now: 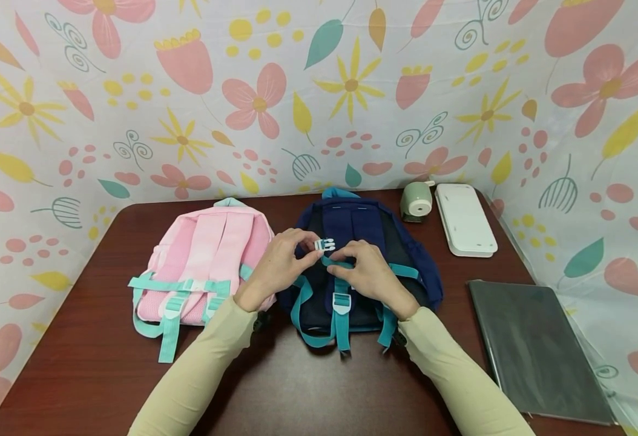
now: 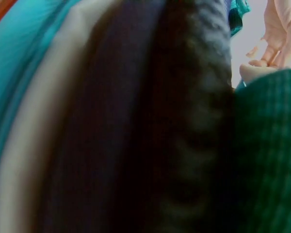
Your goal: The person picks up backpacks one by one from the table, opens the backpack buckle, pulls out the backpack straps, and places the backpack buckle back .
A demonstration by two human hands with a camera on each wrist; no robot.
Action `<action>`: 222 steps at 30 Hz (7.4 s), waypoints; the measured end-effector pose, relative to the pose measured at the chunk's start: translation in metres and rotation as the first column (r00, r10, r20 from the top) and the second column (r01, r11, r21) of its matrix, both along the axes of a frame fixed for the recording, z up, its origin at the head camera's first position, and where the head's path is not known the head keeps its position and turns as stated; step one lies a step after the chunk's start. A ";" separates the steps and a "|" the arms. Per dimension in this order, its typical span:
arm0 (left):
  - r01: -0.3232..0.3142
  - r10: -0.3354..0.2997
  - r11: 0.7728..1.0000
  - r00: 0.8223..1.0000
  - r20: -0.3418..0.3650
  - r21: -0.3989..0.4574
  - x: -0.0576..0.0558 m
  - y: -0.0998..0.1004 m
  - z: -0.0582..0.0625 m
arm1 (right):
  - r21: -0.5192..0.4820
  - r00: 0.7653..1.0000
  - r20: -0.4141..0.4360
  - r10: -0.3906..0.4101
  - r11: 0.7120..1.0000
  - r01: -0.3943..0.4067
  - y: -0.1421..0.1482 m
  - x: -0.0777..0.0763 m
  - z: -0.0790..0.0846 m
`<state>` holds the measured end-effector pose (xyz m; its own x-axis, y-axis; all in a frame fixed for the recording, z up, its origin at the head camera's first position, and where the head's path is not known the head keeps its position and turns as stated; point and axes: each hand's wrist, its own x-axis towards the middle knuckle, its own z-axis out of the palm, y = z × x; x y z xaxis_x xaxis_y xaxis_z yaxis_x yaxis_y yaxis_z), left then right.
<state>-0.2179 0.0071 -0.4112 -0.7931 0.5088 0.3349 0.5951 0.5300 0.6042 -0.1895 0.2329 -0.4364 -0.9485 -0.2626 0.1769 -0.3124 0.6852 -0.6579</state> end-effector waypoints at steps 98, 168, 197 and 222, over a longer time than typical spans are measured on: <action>-0.084 0.133 0.918 0.986 0.101 -0.388 0.015 -0.222 0.008 | 0.224 0.975 0.030 0.222 0.949 -0.223 -0.248 -0.019 0.011; -0.191 0.223 0.948 0.969 0.103 -0.253 0.018 -0.231 0.003 | 0.144 0.962 0.011 0.273 0.951 -0.272 -0.253 -0.027 0.005; -0.165 0.219 0.925 0.968 0.126 -0.343 0.011 -0.251 0.005 | 0.000 0.965 -0.028 0.260 0.966 -0.260 -0.256 -0.027 0.000; -0.176 0.217 0.934 0.971 0.102 -0.310 0.009 -0.242 -0.001 | -0.031 0.958 -0.097 0.269 0.962 -0.273 -0.254 -0.029 -0.001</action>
<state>-0.2090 -0.2346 -0.4119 -0.9139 0.3984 0.0778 0.3864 0.7951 0.4674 -0.2181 -0.0214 -0.4374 -0.8225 -0.4975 0.2757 -0.5420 0.5383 -0.6454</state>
